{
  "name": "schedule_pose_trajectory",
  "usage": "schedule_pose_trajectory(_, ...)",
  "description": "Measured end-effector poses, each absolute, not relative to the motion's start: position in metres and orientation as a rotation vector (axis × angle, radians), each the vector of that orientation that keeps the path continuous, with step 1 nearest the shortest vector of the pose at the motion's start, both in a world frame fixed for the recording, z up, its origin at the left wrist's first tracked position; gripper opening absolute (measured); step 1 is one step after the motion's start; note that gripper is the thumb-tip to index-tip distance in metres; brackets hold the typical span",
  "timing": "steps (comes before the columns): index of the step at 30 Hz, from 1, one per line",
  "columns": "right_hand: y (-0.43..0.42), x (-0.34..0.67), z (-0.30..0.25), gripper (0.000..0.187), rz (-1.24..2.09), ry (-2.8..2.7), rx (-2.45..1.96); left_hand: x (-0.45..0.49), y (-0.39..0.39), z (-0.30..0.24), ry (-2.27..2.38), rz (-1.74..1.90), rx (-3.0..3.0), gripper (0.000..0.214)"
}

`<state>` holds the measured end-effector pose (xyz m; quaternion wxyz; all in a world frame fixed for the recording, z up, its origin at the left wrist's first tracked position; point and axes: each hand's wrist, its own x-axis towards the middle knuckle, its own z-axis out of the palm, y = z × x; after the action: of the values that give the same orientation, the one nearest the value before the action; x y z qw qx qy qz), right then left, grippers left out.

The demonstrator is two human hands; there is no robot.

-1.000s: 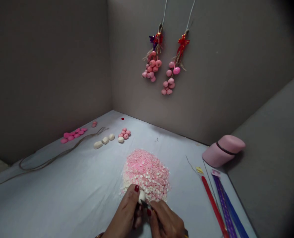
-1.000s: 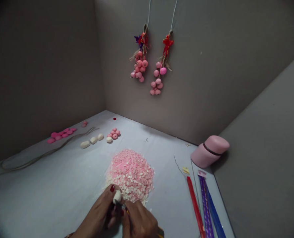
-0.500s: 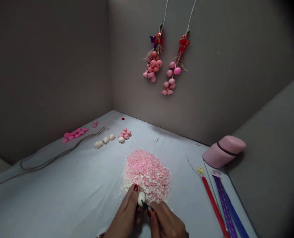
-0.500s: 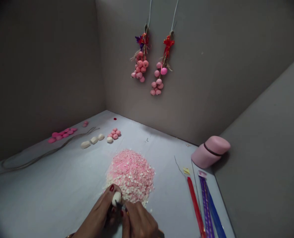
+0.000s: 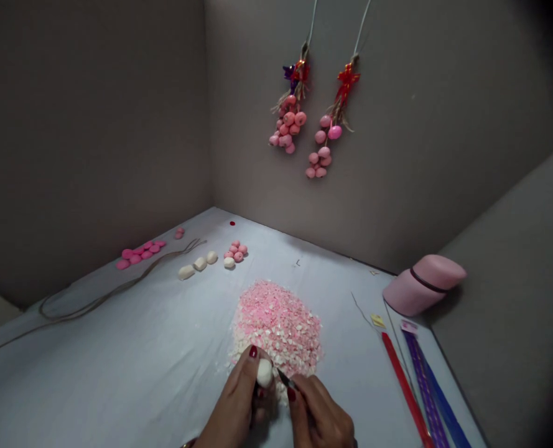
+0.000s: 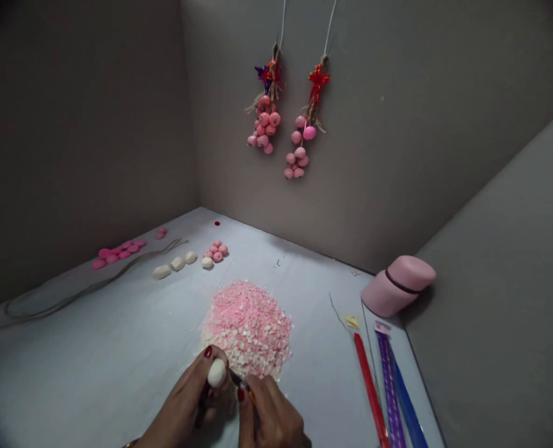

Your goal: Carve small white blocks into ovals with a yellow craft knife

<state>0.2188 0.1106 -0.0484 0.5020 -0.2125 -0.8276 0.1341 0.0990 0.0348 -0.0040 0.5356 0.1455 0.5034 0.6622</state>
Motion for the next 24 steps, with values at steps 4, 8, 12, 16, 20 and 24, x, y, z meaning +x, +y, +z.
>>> schedule_pose_trajectory(4,0.106,0.215,-0.042,0.021,0.281,-2.041,-0.417,0.099,0.034,-0.008,1.183,1.571,0.278,0.051)
schedule_pose_trajectory(8,0.106,0.213,-0.031,0.028,0.222,-2.094,-0.397,0.098,0.034,-0.014,1.071,1.536,0.227,0.049)
schedule_pose_trajectory(12,0.106,0.213,-0.029,0.030,0.191,-2.087,-0.406,0.096,0.034,-0.016,1.004,1.516,0.198,0.048)
schedule_pose_trajectory(16,0.109,0.216,-0.035,0.026,0.229,-2.093,-0.431,0.095,0.034,-0.015,1.022,1.524,0.245,0.049)
schedule_pose_trajectory(20,0.112,0.219,-0.040,0.018,0.328,-2.068,-0.511,0.097,0.036,-0.018,1.061,1.561,0.316,0.049)
schedule_pose_trajectory(24,0.109,0.215,-0.039,0.023,0.268,-2.059,-0.420,0.100,0.041,-0.023,1.054,1.624,0.231,0.053)
